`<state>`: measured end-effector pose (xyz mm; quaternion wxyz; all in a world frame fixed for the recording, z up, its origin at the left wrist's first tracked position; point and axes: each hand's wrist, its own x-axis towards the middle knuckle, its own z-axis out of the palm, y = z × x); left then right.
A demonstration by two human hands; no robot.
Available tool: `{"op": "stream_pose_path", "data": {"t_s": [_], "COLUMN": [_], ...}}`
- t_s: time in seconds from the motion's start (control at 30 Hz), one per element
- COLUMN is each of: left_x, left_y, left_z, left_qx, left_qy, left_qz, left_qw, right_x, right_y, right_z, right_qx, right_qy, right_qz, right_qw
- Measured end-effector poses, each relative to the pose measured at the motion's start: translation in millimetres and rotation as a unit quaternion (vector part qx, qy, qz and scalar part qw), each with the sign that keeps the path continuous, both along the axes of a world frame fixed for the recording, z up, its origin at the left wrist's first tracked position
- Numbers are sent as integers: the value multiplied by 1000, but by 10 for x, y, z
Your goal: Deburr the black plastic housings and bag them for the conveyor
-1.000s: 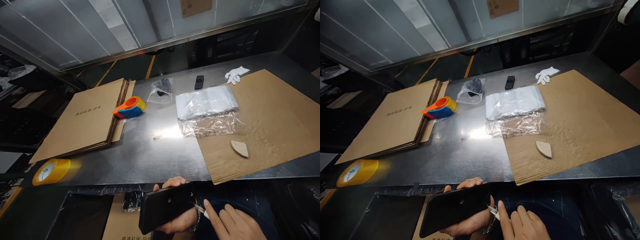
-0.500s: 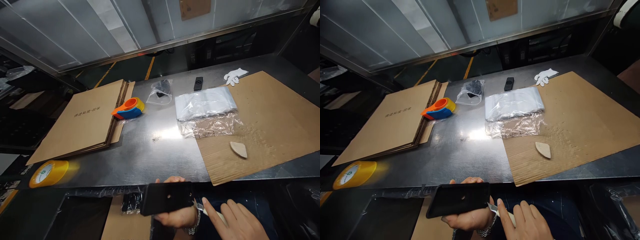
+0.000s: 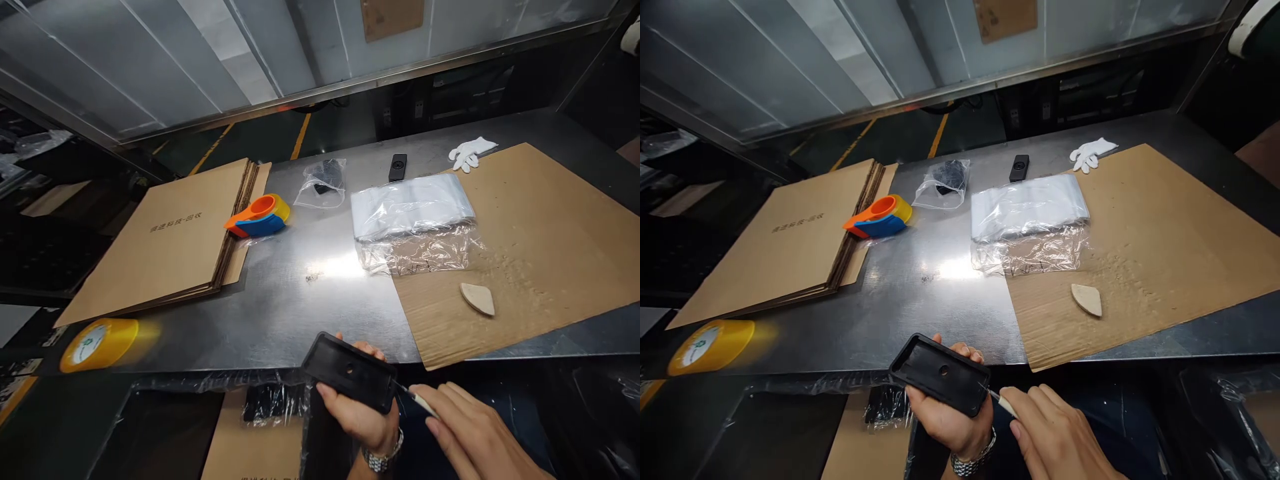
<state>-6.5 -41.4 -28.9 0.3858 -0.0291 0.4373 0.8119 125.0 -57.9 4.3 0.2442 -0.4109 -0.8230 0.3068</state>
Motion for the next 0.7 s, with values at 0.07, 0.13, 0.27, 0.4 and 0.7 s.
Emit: {"op": "stream_pose_path", "data": {"t_s": [0.07, 0.13, 0.27, 0.4, 0.7], "left_x": [39, 85, 157, 144, 65], "left_y": [-24, -53, -75, -21, 7], "left_z": [-10, -23, -57, -101, -18], "left_qx": [-1, -2, -19, -39, -43], "left_qy": [-2, -5, -1, -5, -120], "left_qz": [-15, -33, -24, 13, -75], "left_qw": [1000, 999, 1000, 999, 989], "right_x": [-44, -103, -243, -332, -97], "right_y": [46, 84, 69, -7, 95], "right_z": [17, 1, -113, -216, -154], "right_qx": [-70, -117, -39, 119, -254], "right_qy": [62, 87, 85, 98, 129], "right_qz": [6, 18, 37, 1, 19], "right_qw": [996, 989, 995, 988, 958]}}
